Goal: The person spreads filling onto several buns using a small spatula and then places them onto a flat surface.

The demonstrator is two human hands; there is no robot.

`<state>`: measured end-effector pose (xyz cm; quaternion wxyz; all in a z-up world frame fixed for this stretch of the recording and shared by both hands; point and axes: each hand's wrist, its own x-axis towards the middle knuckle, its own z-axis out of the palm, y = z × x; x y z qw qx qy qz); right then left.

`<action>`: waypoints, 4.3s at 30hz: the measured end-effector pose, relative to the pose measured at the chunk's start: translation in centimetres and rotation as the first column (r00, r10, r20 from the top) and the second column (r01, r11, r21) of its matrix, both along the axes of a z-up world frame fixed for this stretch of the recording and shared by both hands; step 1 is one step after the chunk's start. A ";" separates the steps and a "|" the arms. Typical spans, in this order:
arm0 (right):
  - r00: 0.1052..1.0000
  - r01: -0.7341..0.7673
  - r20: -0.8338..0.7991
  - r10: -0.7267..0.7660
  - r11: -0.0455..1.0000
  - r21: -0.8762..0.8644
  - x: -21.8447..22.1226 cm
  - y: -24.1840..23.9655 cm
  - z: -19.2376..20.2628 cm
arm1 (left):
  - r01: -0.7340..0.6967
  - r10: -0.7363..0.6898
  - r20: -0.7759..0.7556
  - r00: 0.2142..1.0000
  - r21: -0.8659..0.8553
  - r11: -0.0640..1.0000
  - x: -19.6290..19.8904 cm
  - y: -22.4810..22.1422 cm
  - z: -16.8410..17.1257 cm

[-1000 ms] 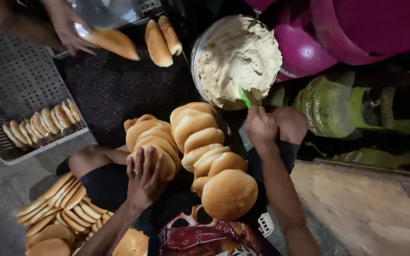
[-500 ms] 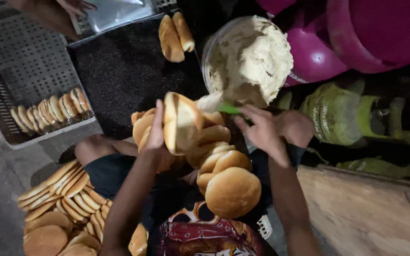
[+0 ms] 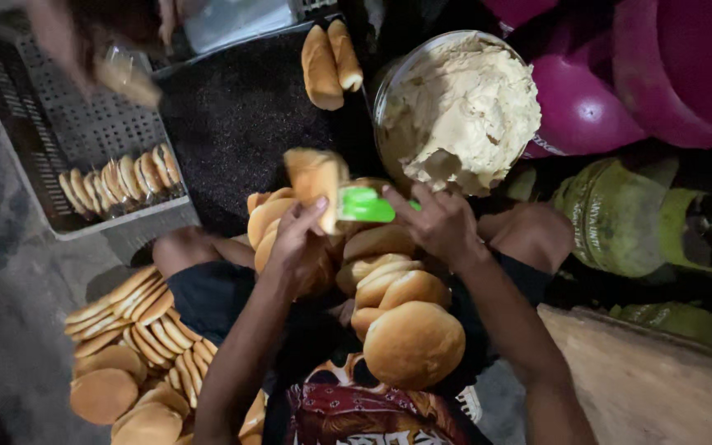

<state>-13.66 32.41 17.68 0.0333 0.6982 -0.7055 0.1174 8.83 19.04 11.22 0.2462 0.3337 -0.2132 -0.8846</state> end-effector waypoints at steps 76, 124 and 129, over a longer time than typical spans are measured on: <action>0.978 -0.126 0.150 0.144 0.984 -0.124 1.9 -1.5 0.1 | -0.177 0.185 -0.007 0.983 0.247 0.953 0.3 -2.6 -1.4; 0.764 0.644 0.093 -0.639 0.763 -0.048 -3.1 8.3 -1.5 | 0.802 0.088 0.804 0.588 -0.566 -0.190 4.3 -3.8 0.1; 0.790 0.612 -0.047 -0.611 0.785 0.091 -3.9 5.8 -4.5 | 0.835 0.119 0.872 0.475 -0.404 -0.375 7.0 1.5 1.8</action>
